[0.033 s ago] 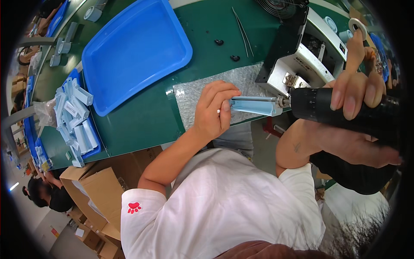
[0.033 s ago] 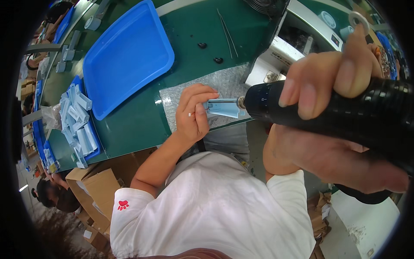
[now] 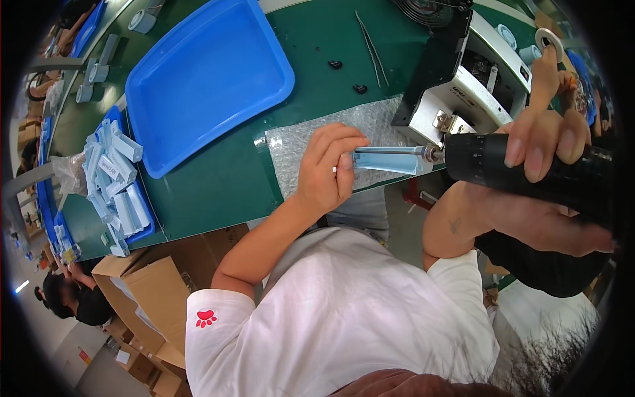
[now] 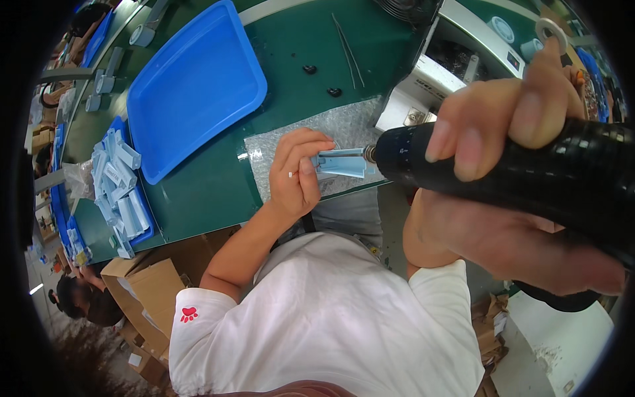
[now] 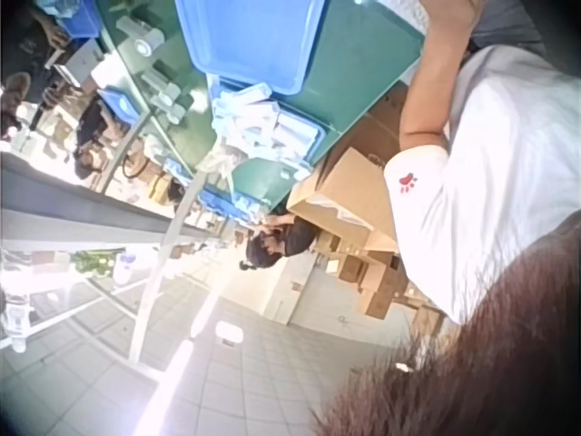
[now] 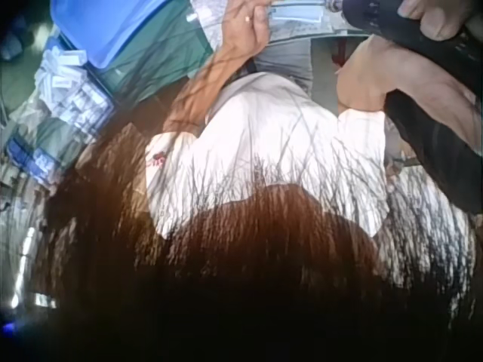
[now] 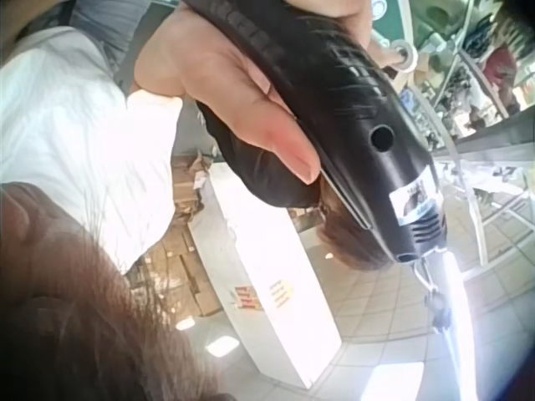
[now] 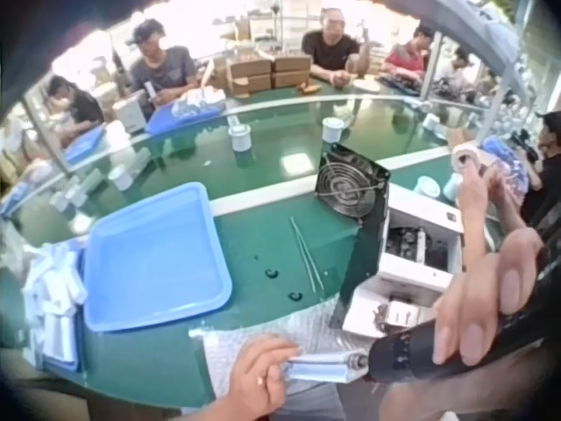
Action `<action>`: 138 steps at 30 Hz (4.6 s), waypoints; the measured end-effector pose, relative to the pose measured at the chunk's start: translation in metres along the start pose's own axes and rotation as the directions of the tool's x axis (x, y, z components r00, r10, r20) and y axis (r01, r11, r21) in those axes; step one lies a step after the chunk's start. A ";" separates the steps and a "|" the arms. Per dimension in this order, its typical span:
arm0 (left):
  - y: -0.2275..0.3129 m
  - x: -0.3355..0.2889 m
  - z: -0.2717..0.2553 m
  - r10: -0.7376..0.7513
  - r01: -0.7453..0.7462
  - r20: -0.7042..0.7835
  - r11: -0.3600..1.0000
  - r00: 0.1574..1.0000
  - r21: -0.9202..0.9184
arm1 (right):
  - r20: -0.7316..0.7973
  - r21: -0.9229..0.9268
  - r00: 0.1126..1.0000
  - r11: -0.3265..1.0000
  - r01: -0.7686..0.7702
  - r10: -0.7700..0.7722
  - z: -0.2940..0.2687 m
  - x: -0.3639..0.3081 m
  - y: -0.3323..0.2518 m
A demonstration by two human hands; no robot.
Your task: The person uses a handheld electric screwdriver to drive screws into light blue plastic components. They pick up each component from a blue tray, secure it with the tool, and place the finished unit onto the green workbench.
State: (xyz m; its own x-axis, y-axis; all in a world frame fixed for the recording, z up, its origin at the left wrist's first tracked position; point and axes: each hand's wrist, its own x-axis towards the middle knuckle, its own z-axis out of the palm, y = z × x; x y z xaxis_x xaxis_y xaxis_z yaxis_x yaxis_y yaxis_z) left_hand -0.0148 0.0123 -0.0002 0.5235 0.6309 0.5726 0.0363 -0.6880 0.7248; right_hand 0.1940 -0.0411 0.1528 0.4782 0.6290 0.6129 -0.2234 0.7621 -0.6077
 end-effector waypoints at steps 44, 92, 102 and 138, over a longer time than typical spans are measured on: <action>-0.001 0.002 -0.004 -0.014 0.023 -0.085 0.994 0.996 0.105 | 0.063 0.033 0.998 0.999 0.010 -0.012 -0.004 0.009 -0.003; 0.008 0.003 0.004 -0.029 0.041 -0.079 0.986 0.996 0.159 | -0.111 -0.700 0.960 0.706 0.108 -0.257 -0.008 0.039 -0.041; 0.007 0.004 0.003 -0.013 0.023 -0.061 0.987 0.998 0.160 | 0.091 -0.018 0.987 0.991 -0.132 0.133 -0.008 0.012 -0.067; -0.001 0.001 -0.001 -0.015 0.022 -0.072 0.994 0.997 0.103 | -0.119 -0.072 0.978 0.984 0.161 -0.168 0.001 -0.001 0.012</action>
State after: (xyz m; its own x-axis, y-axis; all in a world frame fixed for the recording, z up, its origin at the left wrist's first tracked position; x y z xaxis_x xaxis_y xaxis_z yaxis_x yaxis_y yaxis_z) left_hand -0.0151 0.0139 0.0004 0.4604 0.6651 0.5879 0.1354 -0.7071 0.6940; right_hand 0.1904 -0.0328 0.1456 0.6069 0.4688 0.6418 -0.0821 0.8402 -0.5360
